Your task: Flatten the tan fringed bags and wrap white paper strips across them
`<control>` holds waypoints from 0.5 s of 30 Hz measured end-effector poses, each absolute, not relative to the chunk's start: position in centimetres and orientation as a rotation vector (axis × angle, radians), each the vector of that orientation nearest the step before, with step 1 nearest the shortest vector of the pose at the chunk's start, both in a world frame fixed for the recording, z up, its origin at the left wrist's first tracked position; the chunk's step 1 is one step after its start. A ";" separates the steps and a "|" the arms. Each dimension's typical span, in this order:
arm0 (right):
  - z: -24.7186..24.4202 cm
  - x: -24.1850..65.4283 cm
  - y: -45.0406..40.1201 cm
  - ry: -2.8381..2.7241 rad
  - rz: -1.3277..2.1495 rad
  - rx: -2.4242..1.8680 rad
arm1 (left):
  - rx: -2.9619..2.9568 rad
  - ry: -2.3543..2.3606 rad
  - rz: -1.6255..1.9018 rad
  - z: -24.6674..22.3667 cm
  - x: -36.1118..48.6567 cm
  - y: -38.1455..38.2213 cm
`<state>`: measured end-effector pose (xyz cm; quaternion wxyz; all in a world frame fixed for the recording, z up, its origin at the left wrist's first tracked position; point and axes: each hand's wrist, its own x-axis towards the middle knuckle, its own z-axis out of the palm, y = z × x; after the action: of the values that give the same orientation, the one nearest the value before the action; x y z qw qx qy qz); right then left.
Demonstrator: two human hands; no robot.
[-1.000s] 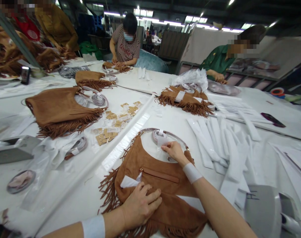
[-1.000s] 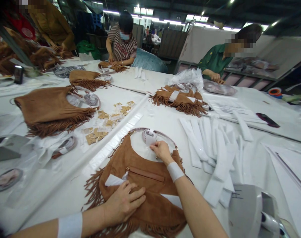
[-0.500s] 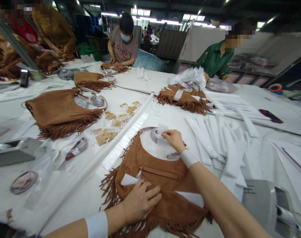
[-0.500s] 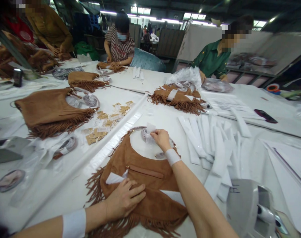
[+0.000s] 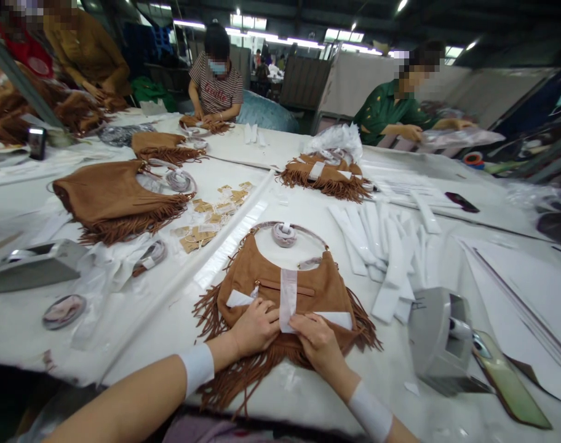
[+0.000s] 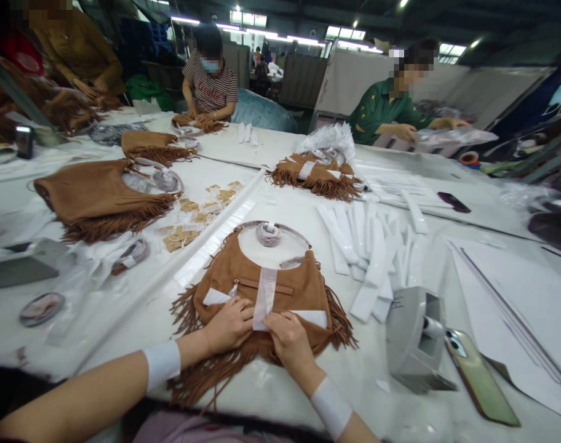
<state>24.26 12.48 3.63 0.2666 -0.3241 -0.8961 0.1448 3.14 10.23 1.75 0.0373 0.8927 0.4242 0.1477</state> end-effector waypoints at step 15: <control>2.7 25.1 11.1 -2.544 0.027 -0.640 | 2.849 1.118 0.649 0.0 3.4 9.9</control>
<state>25.12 11.11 2.73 0.2561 -0.2358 -0.9374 0.0100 3.39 9.92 -0.03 0.0064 0.9106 0.3574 0.2074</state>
